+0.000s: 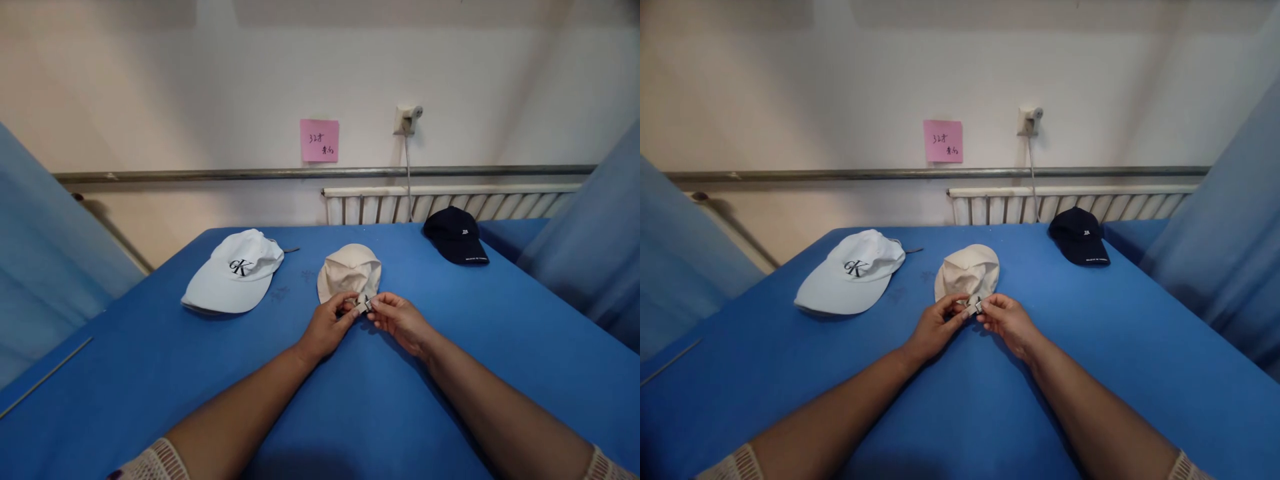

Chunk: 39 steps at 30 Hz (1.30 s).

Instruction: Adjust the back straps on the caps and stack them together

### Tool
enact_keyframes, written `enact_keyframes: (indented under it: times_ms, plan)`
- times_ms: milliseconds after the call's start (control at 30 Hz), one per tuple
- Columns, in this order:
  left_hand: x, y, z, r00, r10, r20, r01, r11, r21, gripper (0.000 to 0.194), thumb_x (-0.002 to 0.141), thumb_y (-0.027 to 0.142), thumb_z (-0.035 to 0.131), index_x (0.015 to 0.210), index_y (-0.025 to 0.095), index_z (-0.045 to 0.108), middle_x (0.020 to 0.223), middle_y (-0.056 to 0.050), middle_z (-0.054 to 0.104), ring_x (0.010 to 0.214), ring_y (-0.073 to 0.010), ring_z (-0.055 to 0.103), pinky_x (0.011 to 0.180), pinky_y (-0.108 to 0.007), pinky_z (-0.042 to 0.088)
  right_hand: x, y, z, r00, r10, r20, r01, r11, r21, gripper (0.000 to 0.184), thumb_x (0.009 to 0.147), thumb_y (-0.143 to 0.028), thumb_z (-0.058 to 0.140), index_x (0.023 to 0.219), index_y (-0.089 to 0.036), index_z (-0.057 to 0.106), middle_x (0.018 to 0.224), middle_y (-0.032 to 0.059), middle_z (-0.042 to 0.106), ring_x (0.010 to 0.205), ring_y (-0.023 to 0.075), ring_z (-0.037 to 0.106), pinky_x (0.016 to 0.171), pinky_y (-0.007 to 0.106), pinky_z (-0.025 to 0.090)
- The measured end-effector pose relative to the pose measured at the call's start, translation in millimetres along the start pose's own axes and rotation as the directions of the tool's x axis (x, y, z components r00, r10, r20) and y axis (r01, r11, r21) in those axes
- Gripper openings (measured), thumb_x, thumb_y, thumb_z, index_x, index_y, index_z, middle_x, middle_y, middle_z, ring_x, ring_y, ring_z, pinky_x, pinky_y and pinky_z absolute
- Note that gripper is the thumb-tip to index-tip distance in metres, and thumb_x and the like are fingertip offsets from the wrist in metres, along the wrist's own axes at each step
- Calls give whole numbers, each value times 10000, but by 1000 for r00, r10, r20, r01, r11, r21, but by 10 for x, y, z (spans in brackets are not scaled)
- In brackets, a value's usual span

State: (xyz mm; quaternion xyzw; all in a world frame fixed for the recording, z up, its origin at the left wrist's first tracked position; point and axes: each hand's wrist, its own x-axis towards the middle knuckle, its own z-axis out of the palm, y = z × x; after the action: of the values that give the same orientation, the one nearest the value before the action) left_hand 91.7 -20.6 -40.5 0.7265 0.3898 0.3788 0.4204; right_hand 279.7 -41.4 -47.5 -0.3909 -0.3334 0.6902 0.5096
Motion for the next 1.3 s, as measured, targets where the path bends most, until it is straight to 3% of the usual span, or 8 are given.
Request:
enact_keyframes:
  times_ms: [600,933,1167,1300]
  plan:
    - [-9,34,9,1000,20,16,-20,999,25,320,836,333,627,1115,177,614,834,-26,725,777,-160,669,779,-291,510,-6,28,50,992,-129,2,128,981,-148,373,581,-438,841,781,-188,649,706,3,671,612,122,615,568,243,468]
    - [-21,19,15,1000,25,7,-26,997,72,285,851,323,605,1095,179,621,806,-10,717,752,-156,663,736,-271,506,38,74,45,977,-201,69,212,935,-284,338,608,-448,813,772,-191,669,695,8,676,592,127,611,561,256,461]
    - [-45,89,-72,992,124,34,-129,954,271,334,839,289,603,1165,214,612,946,-35,716,844,-186,659,785,-290,489,34,30,38,975,-220,-16,209,944,-255,358,587,-450,827,755,-181,661,644,-7,654,576,110,587,569,244,439]
    - [-43,91,-89,989,146,13,-143,944,298,287,868,274,560,1141,214,624,902,-27,705,816,-173,646,782,-283,482,15,-1,38,979,-201,-39,187,955,-231,364,584,-446,830,766,-177,665,643,-9,650,574,103,581,575,239,439]
